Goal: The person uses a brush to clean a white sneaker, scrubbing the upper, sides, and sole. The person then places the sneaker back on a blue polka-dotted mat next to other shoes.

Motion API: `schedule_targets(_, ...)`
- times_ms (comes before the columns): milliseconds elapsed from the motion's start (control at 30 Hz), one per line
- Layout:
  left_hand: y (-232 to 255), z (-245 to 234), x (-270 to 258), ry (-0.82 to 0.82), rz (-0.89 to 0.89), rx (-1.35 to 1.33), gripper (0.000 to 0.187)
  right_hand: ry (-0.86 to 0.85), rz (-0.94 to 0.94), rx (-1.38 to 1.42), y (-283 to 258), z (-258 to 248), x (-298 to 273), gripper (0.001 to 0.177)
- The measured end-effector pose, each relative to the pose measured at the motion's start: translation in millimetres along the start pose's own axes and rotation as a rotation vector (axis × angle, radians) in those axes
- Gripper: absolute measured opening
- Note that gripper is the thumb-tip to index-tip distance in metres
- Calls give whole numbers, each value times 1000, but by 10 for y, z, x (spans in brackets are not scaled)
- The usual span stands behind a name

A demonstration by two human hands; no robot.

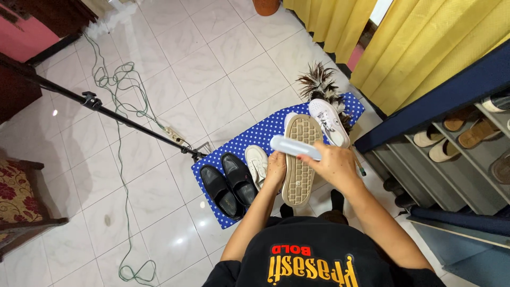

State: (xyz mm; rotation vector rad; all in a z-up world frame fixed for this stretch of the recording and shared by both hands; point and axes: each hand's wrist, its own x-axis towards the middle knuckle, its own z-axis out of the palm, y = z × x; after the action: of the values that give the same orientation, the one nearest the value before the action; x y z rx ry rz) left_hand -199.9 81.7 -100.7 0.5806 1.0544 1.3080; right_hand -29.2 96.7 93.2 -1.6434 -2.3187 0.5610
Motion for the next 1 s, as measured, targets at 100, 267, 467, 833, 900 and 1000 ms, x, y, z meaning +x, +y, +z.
schedule_targets(100,38,18,-22,-46,34,-2,47,156,-86,-90,-10,-31,83,56)
schedule_targets(267,261,159,-155,-60,-6,16,50,231,100,-86,408,-65,312,56)
schedule_targets(467,245,114,-137,-11,-107,-68,52,172,266,-6,767,223,-11,55)
schedule_targets(833,-51,-49,109,-3,2,71,56,-34,135,89,299,249,-233,55)
schedule_targets(900,213,116,-17,-77,-40,-51,54,172,62,18,272,81,-66,55)
schedule_targets(1000,211,111,-61,-127,14,26,53,230,115,-2,371,-101,129,55)
